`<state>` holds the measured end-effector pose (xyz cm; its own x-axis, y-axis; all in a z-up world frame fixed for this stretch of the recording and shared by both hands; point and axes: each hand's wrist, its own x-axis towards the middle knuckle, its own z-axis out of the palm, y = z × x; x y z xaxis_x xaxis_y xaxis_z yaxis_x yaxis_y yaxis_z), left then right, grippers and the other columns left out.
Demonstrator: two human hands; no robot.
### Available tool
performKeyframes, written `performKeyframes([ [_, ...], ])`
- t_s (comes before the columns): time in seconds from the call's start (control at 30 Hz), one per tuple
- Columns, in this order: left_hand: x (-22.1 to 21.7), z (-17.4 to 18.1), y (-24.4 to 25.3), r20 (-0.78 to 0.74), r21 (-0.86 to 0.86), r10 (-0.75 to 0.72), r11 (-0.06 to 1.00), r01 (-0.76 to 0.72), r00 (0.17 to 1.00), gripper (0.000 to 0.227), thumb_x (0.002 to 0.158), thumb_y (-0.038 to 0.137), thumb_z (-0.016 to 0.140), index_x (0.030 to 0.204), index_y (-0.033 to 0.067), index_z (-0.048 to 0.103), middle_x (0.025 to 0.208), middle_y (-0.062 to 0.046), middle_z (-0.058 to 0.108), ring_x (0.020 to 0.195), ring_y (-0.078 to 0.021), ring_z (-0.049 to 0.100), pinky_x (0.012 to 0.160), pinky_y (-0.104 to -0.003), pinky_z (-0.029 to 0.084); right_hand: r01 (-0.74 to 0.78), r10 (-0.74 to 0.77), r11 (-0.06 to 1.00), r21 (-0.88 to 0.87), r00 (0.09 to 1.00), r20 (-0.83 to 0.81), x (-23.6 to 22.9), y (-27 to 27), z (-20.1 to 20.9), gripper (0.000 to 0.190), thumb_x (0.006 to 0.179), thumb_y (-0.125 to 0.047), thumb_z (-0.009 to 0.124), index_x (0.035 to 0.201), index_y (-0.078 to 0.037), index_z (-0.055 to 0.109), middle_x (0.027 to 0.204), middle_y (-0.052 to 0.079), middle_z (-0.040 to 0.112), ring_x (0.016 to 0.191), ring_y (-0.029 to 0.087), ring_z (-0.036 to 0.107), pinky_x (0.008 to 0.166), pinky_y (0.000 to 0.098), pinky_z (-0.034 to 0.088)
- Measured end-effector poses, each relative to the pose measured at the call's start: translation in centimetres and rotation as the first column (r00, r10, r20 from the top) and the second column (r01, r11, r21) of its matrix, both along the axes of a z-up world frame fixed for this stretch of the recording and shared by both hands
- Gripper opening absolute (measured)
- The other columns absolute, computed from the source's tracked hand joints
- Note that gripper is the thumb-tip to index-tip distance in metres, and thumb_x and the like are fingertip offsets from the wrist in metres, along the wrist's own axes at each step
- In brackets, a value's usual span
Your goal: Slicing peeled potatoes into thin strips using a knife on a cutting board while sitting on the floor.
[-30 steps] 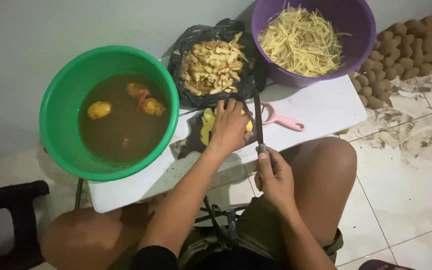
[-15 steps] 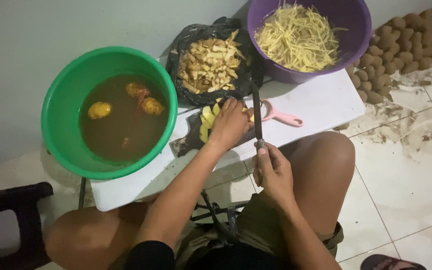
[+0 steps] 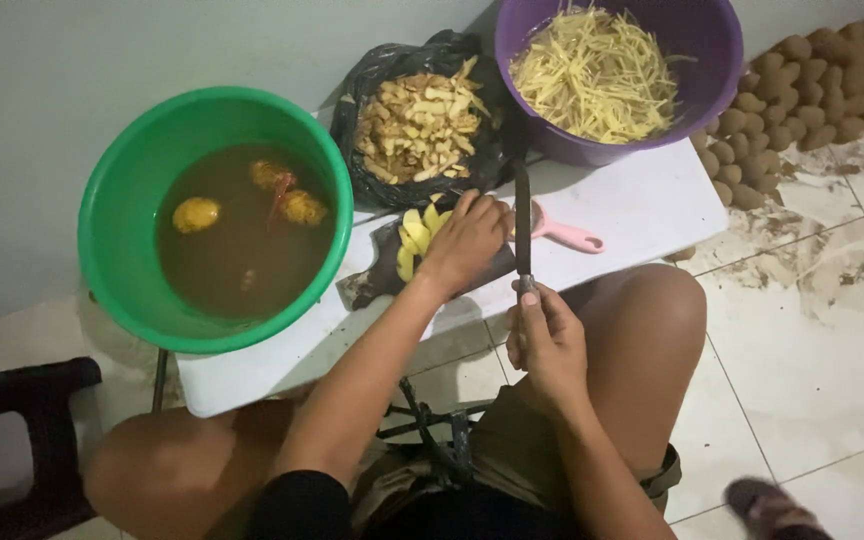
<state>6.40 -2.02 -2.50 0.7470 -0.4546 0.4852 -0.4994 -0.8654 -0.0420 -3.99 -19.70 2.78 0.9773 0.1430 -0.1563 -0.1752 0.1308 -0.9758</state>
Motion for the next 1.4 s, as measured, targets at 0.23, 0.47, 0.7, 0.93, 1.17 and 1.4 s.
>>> performKeyframes([
  [0.23,-4.0,1.7,-0.5,0.056,-0.346,0.021,0.938,0.000,0.998,0.020,0.107,0.011,0.047,0.118,0.0051,0.063,0.112,-0.011,0.063,0.120,-0.0295,0.059,0.116,-0.055,0.036,0.015,-0.016,1.000,0.028,0.999,0.043,0.0,0.0,0.1,0.032,0.106,-0.023,0.049,0.122,0.002,0.063,0.071,0.013,0.059,0.038,0.018,0.051,0.034,0.0288,0.038],
  [0.47,-11.6,2.9,3.3,-0.218,-0.719,0.304,0.593,-0.363,0.928,0.040,0.113,0.033,0.034,0.117,0.0063,0.064,0.105,-0.012,0.064,0.103,-0.0326,0.064,0.101,-0.049,0.044,0.024,-0.024,1.000,0.010,0.999,0.035,-0.2,0.3,-0.4,0.032,0.106,-0.021,0.048,0.123,0.002,0.063,0.066,0.012,0.059,0.037,0.019,0.052,0.034,0.0300,0.039],
  [0.7,-14.5,-0.3,5.4,-0.227,-0.813,0.444,0.403,-0.420,0.867,0.037,0.112,0.020,0.032,0.124,0.0001,0.061,0.113,-0.019,0.064,0.108,-0.0401,0.064,0.101,-0.048,0.046,-0.220,0.243,0.945,-0.242,0.968,0.068,-2.1,2.9,-3.3,0.032,0.102,-0.019,0.054,0.120,0.004,0.068,0.061,0.013,0.064,0.037,0.019,0.056,0.034,0.0320,0.042],
  [0.93,-13.5,-0.8,4.6,-0.262,-0.842,0.488,0.306,-0.445,0.833,0.037,0.113,0.023,0.033,0.128,0.0012,0.059,0.119,-0.024,0.066,0.111,-0.0422,0.064,0.101,-0.049,0.048,-0.407,0.451,0.776,-0.482,0.892,-0.026,-3.6,5.6,-4.5,0.044,0.104,-0.028,0.052,0.131,0.004,0.065,0.076,0.016,0.073,0.062,0.025,0.066,0.057,0.0380,0.050],
  [1.17,-13.5,0.6,4.6,-0.352,-0.793,0.445,0.325,-0.515,0.823,0.042,0.114,0.027,0.026,0.129,0.0004,0.054,0.119,-0.022,0.063,0.111,-0.0405,0.063,0.100,-0.051,0.047,-0.433,0.468,0.749,-0.502,0.881,-0.062,-3.8,6.1,-1.5,0.043,0.107,-0.026,0.045,0.130,0.006,0.062,0.083,0.023,0.073,0.070,0.030,0.068,0.062,0.0421,0.052],
  [1.4,-13.4,-0.5,4.4,-0.311,-0.745,0.517,0.389,-0.542,0.798,0.045,0.114,0.030,0.024,0.125,0.0013,0.057,0.123,-0.021,0.059,0.114,-0.0413,0.057,0.102,-0.052,0.041,-0.380,0.399,0.751,-0.540,0.913,-0.089,-4.1,5.1,-0.5,0.047,0.107,-0.027,0.045,0.134,0.009,0.059,0.096,0.029,0.073,0.088,0.040,0.073,0.070,0.0497,0.056],
])
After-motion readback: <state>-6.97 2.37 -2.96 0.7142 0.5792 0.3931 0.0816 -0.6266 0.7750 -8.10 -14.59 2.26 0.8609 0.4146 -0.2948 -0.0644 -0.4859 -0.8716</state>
